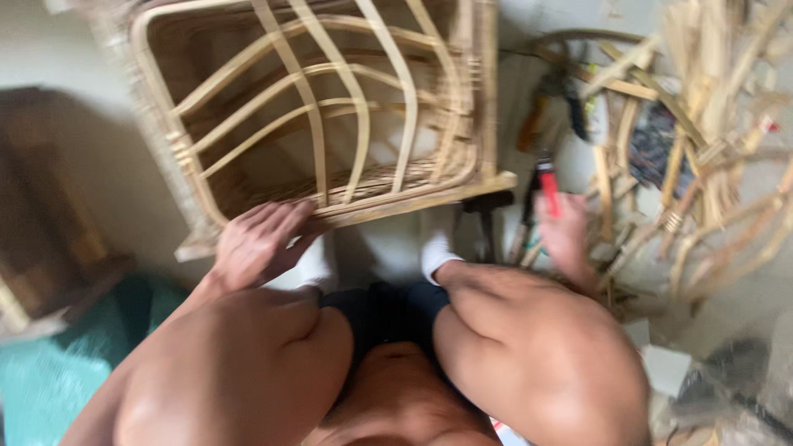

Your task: The person is assembling a rectangular woven basket by inserting curved bamboo strips into a wooden mold. They use a hammer to secure the strips, pliers to adjust them, and apply glue to the joints.

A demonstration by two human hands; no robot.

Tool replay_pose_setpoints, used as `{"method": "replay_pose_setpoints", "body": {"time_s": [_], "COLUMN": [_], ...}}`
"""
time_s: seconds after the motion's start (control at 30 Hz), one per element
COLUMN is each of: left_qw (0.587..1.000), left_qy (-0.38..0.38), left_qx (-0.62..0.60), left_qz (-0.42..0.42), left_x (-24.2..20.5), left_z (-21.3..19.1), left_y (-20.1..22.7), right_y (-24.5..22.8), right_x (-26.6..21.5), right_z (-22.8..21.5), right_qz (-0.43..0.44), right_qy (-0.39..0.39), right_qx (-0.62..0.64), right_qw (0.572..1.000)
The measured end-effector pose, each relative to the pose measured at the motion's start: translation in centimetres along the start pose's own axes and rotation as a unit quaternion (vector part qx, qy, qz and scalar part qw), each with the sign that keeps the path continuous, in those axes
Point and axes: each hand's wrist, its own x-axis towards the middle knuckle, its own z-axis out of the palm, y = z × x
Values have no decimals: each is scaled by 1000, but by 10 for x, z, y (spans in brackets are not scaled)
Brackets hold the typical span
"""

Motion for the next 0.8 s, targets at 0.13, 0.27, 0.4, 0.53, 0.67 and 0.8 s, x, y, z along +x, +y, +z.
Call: {"method": "replay_pose_setpoints", "body": {"time_s": [0.13, 0.27, 0.4, 0.53, 0.67, 0.8], "left_qw": [999, 997, 994, 990, 988, 988], "left_qy": [21, 35, 24, 2, -2, -6], "left_qx": [39, 72, 106, 137, 149, 148], "left_qz": [-27, -23, -16, -35, -43, -36], "left_x": [11, 9, 4, 1, -1, -1], "left_z": [2, 7, 12, 14, 17, 16], "left_y": [13, 14, 11, 11, 11, 13], "right_y": [-15, -50, -71, -67, -19, 68], "right_x": [-34, -26, -18, -13, 16, 56], "right_z": [22, 23, 31, 41, 37, 16], "right_qz": [28, 37, 6, 13, 47, 114], "right_qy": [47, 84, 72, 42, 135, 179], "right_qx": [-18, -38, -13, 57, 126, -72], "right_qw": [998, 995, 997, 997, 982, 975]}}
